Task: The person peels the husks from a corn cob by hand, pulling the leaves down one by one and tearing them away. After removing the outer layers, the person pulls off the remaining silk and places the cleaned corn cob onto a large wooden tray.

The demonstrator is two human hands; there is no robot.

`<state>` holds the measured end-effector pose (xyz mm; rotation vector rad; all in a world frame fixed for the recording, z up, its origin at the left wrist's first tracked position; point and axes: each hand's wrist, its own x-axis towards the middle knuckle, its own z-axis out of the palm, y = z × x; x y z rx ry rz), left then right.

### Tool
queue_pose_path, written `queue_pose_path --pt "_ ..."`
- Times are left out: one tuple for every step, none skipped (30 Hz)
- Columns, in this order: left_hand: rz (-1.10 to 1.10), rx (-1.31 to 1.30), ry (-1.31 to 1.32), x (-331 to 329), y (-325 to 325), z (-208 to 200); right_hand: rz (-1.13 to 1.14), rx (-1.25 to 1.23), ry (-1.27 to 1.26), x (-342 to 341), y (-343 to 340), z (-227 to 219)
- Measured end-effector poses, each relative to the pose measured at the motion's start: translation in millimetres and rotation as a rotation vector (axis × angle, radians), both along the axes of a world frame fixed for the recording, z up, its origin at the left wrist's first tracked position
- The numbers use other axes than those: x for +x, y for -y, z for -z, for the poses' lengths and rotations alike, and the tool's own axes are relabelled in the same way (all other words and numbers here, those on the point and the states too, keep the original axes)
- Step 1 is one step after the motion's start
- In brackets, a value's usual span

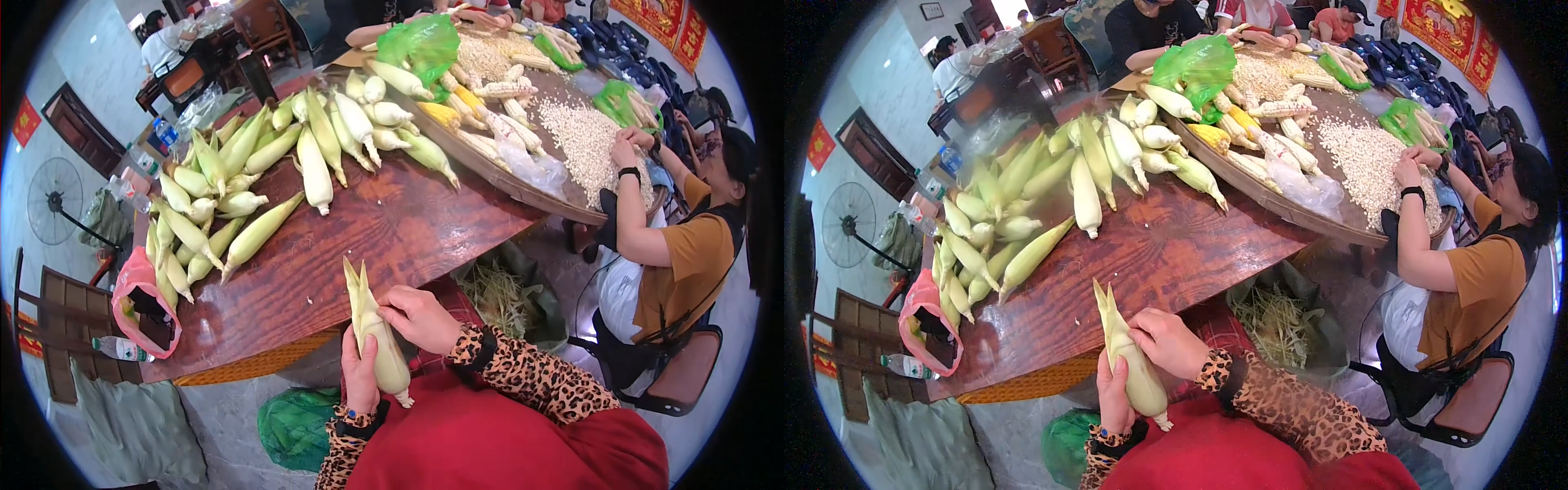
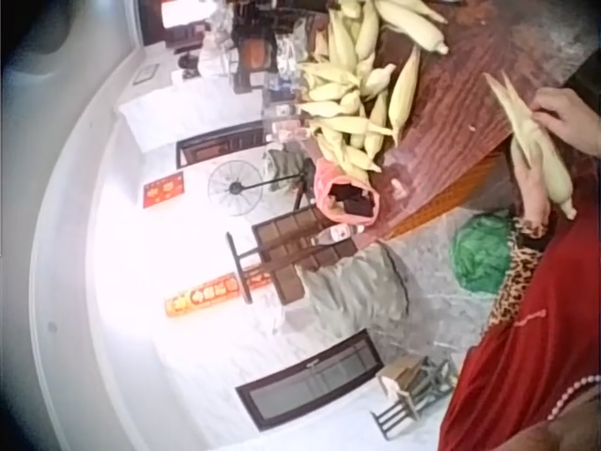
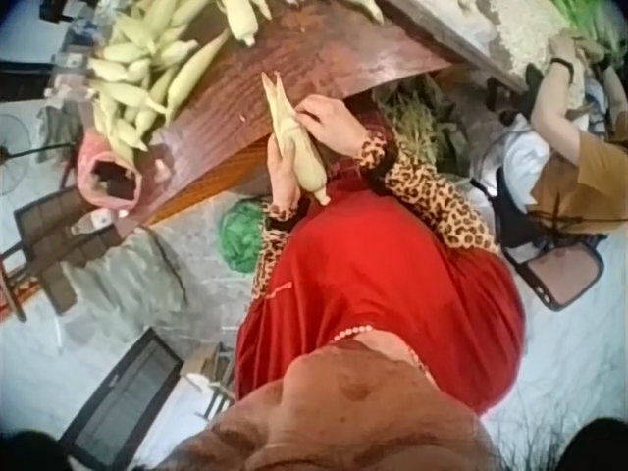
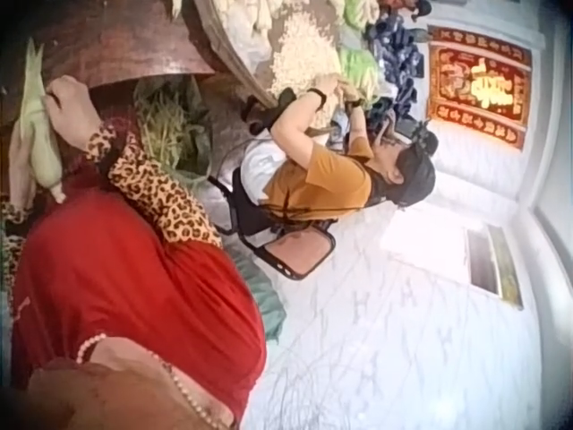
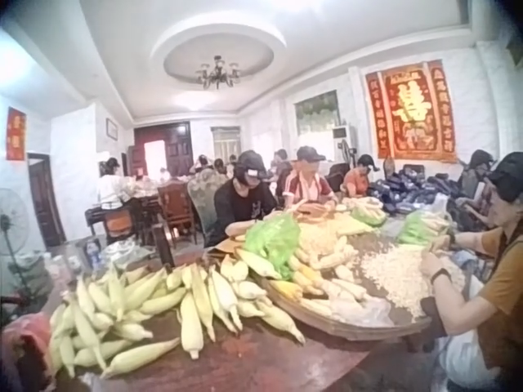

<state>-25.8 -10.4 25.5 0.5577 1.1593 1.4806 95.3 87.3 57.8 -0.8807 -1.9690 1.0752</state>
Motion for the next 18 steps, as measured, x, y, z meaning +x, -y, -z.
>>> queue_pose_path --pt "-0.003 0.006 -0.027 0.1 0.4 -0.5 0.006 0.039 -0.002 -0.2 0.0 1.7" --pt "-0.002 0.003 -0.026 -0.4 1.2 -1.6 0.007 0.036 -0.001 0.0 -0.4 3.0" --pt "0.002 -0.003 0.016 -1.5 1.9 -3.1 0.017 -0.048 -0.036 -0.1 -1.2 4.5" --pt "0.005 -0.009 0.059 -2.0 2.4 -4.5 0.028 -0.131 -0.072 -0.2 -1.8 6.6" --pt "0.005 -0.012 0.059 -1.6 2.4 -6.1 0.028 -0.134 -0.071 -0.4 -1.9 9.8" --pt "-0.002 0.003 0.104 -1.0 2.5 -8.1 -0.005 -0.362 -0.216 -0.5 -1.4 13.6" --pt "-0.008 0.018 0.149 -0.3 2.5 -9.5 -0.038 -0.59 -0.362 -0.6 -0.8 18.1" --pt "-0.008 0.017 0.149 0.7 2.2 -10.2 -0.047 -0.676 -0.456 -1.8 1.3 24.9" --pt "-0.002 0.021 0.175 1.0 1.7 -10.6 -0.049 -0.678 -0.455 -2.2 2.6 24.0" --pt "0.004 0.025 0.201 1.0 1.5 -10.6 -0.042 -0.814 -0.536 -2.1 4.2 21.6" --pt "0.003 0.025 0.201 -1.3 1.8 -8.1 -0.033 -0.951 -0.616 -1.8 5.2 19.3" --pt "0.08 0.057 0.266 -4.9 2.5 -4.3 -0.032 -0.951 -0.616 -0.1 5.8 17.9" --pt "0.158 0.09 0.331 -6.5 2.6 -2.9 -0.056 -1.042 -0.647 2.2 5.7 16.6" --pt "0.159 0.09 0.332 -4.6 2.2 -3.6 -0.079 -1.132 -0.678 3.7 5.7 14.9" --pt "0.082 0.062 0.287 -0.6 0.2 -7.8 -0.079 -1.132 -0.677 3.3 6.5 11.9" --pt "0.006 0.035 0.241 1.6 -0.7 -9.9 -0.035 -1.08 -0.667 2.1 7.6 8.1" --pt "0.005 0.035 0.242 0.6 0.2 -3.8 0.008 -1.027 -0.655 1.3 8.2 6.5" --pt "0.03 0.054 0.114 -1.0 0.9 4.9 0.008 -1.026 -0.655 1.6 8.9 7.4"
